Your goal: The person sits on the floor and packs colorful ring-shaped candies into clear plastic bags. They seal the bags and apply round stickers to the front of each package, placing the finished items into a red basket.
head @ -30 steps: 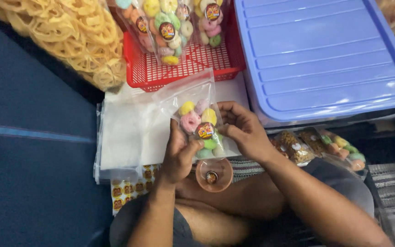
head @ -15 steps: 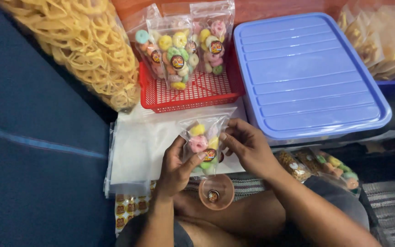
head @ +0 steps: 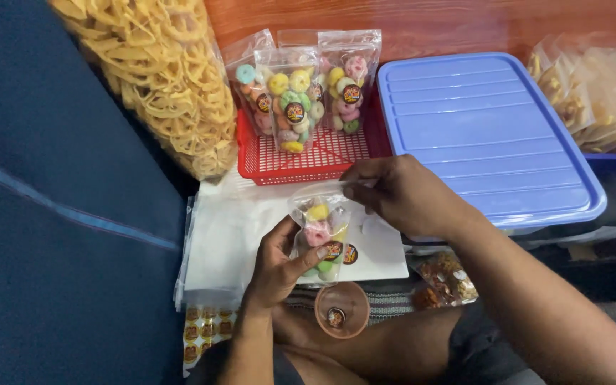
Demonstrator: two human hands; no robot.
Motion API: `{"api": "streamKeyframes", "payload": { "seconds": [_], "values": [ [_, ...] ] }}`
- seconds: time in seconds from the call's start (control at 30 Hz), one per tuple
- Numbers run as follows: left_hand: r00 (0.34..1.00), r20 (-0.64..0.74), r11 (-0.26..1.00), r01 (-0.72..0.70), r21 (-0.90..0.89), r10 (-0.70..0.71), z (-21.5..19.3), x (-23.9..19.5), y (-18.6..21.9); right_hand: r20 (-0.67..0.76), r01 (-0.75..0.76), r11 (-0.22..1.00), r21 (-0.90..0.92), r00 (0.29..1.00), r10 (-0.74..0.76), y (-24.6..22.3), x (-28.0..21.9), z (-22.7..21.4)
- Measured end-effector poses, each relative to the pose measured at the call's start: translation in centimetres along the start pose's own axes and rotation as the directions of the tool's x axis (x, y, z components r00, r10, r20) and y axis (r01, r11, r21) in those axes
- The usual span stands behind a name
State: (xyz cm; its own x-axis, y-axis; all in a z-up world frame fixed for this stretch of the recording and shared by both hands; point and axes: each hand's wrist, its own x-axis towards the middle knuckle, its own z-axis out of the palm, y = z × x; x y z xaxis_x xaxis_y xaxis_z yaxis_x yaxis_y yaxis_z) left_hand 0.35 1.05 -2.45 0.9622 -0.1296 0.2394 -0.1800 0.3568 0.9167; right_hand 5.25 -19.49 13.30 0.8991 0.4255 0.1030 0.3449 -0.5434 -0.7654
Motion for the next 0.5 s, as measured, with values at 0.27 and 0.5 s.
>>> {"api": "streamKeyframes", "payload": {
  "seconds": [0.27, 0.5],
  "values": [
    [0.995, -0.098, 0.982, 0.022, 0.188, -0.003, -0.1, 0.7, -0.1, -0.146, 0.054, 0.998, 0.035, 0.988, -0.048, -0.4, 5.7, -4.8],
    [0.964, -0.249, 0.958, 0.152, 0.244, -0.09, -0.5, 1.1, -0.4, -0.271, 0.126, 0.982, -0.139, 0.949, -0.16, 1.7, 12.6, -8.4]
  ]
}}
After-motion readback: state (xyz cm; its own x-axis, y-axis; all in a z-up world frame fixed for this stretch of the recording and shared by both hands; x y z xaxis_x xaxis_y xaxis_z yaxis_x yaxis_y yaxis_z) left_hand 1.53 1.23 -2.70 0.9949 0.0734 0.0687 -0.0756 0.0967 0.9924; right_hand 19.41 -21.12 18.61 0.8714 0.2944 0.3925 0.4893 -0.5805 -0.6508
